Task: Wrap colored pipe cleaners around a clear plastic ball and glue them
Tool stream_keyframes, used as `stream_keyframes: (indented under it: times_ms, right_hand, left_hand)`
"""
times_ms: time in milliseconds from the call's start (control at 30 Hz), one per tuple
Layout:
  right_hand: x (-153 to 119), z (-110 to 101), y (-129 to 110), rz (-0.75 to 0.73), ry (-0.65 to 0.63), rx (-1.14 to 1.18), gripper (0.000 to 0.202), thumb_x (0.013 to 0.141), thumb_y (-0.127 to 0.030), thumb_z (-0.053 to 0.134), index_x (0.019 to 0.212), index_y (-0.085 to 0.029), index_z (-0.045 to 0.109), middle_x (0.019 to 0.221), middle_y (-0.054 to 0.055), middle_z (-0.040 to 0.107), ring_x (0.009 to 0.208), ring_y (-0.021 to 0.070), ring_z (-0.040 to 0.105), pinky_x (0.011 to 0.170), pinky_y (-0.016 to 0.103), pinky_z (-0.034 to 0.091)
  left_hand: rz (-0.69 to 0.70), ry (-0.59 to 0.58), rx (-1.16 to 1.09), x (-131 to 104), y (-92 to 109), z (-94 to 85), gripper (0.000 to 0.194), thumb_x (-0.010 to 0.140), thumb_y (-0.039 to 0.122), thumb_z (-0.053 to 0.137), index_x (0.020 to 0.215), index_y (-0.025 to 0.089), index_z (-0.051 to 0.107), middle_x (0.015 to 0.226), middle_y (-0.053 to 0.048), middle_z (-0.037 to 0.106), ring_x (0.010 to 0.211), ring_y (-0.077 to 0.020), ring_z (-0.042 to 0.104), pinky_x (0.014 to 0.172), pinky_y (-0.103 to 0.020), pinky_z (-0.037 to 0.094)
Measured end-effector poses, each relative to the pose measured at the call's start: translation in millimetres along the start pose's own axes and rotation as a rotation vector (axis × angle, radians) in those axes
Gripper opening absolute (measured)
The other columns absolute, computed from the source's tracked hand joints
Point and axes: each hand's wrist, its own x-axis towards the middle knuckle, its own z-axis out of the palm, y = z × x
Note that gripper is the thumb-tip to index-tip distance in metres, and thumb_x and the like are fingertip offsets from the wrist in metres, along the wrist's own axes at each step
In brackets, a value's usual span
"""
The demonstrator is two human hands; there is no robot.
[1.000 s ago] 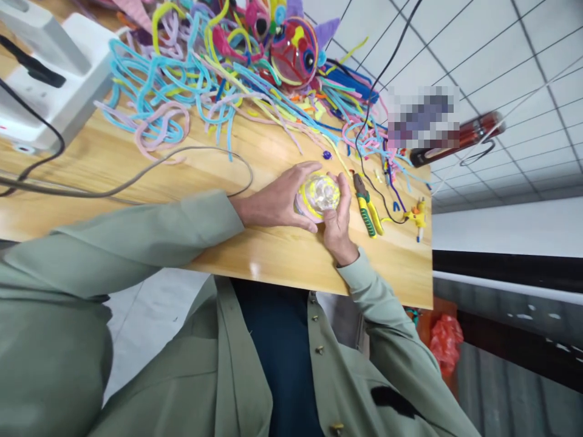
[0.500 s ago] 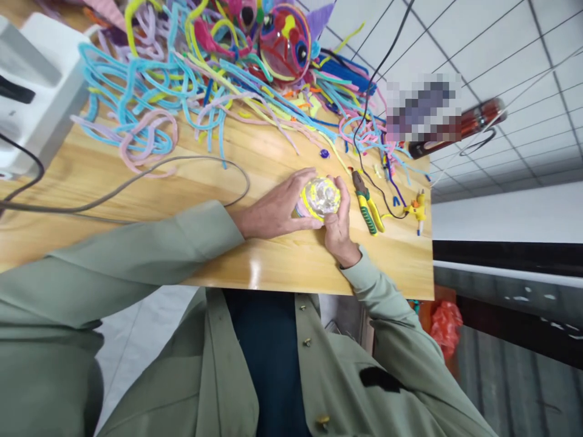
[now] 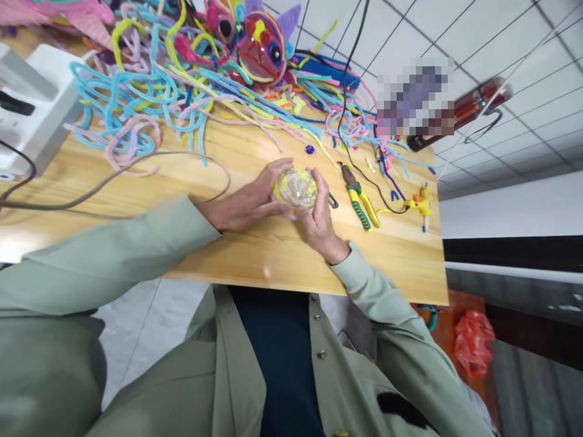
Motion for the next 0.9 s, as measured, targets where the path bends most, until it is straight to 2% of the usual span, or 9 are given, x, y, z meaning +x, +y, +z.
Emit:
stream_keyframes:
  times_ms: [67,200,267,367,433,533,600,767,900]
  right_hand:
    - [1.1,1.1,1.8,0.003,0.015,0.043,0.081,0.111,-0.074,0.034,0.174,-0.024,0.02,0.175,0.021,0.04,0.167,0.0341,0.039,0.138,0.066,0.035]
    - [4.5,-2.0,4.6,0.037,0.045,0.099,0.075,0.113,-0.072,0.031,0.172,-0.025,0.03,0.172,0.019,0.047,0.163,0.0332,0.046,0.136,0.064,0.039]
    - [6.7,-4.6,5.5,0.062,0.056,0.106,0.07,0.114,-0.068,0.033,0.17,-0.026,0.035,0.168,0.018,0.053,0.159,0.0325,0.051,0.134,0.063,0.042]
    - [9.8,-5.4,5.6,0.043,0.077,0.086,0.073,0.113,-0.072,0.034,0.17,-0.026,0.037,0.168,0.017,0.052,0.16,0.0335,0.049,0.134,0.064,0.042]
    - [10.5,-2.8,4.5,0.023,0.068,0.064,0.079,0.111,-0.076,0.033,0.172,-0.026,0.033,0.173,0.017,0.047,0.164,0.0346,0.045,0.136,0.065,0.04]
    - [9.0,3.7,1.7,0.032,0.028,0.036,0.085,0.107,-0.081,0.037,0.174,-0.029,0.027,0.177,0.015,0.044,0.166,0.0352,0.043,0.138,0.063,0.039]
    - [7.5,7.6,0.5,0.01,0.031,0.029,0.087,0.106,-0.082,0.039,0.174,-0.029,0.028,0.176,0.016,0.047,0.165,0.0359,0.044,0.138,0.062,0.039]
    - [8.1,6.6,2.2,-0.082,0.074,0.061,0.09,0.107,-0.081,0.04,0.174,-0.024,0.026,0.172,0.019,0.048,0.162,0.0362,0.047,0.135,0.064,0.042]
    - [10.3,-1.2,2.7,-0.083,0.001,0.084,0.092,0.105,-0.083,0.042,0.174,-0.025,0.026,0.175,0.017,0.046,0.163,0.0369,0.046,0.134,0.066,0.042]
  left_hand:
    - [-0.007,0.067,0.037,2.0,1.6,-4.9,0.088,0.104,0.081,0.053,0.169,0.022,0.04,0.176,-0.021,0.038,0.169,-0.037,0.034,0.142,-0.058,0.031]
    - [-0.153,0.191,0.09,3.0,10.7,-10.5,0.072,0.11,0.072,0.051,0.159,0.019,0.051,0.158,-0.019,0.056,0.145,-0.0313,0.059,0.12,-0.047,0.056]
    - [-0.161,0.217,0.115,1.9,15.3,-11.3,0.063,0.113,0.068,0.049,0.154,0.02,0.057,0.152,-0.017,0.061,0.136,-0.0286,0.064,0.115,-0.044,0.059]
    - [-0.104,0.204,0.085,-0.2,19.1,-11.4,0.064,0.115,0.069,0.04,0.155,0.023,0.058,0.152,-0.016,0.062,0.138,-0.0298,0.063,0.119,-0.047,0.056]
    - [-0.09,0.156,0.041,-1.5,19.8,-11.2,0.069,0.114,0.072,0.037,0.164,0.025,0.049,0.161,-0.017,0.054,0.146,-0.0321,0.059,0.124,-0.05,0.053]
    - [-0.05,0.094,0.073,-3.4,19.5,-10.9,0.074,0.114,0.071,0.039,0.174,0.027,0.034,0.174,-0.017,0.042,0.162,-0.0351,0.044,0.137,-0.056,0.04]
    - [-0.005,0.065,0.115,-4.7,19.6,-11.0,0.072,0.115,0.065,0.042,0.175,0.026,0.031,0.175,-0.017,0.041,0.166,-0.0348,0.038,0.141,-0.058,0.033]
    - [-0.051,-0.002,0.071,-6.4,20.7,-14.0,0.066,0.119,0.053,0.041,0.177,0.026,0.027,0.178,-0.016,0.04,0.168,-0.031,0.038,0.141,-0.053,0.034]
    - [-0.026,0.001,0.055,-5.7,19.6,-17.2,0.059,0.12,0.053,0.033,0.176,0.034,0.028,0.184,-0.01,0.031,0.173,-0.0315,0.029,0.143,-0.057,0.028]
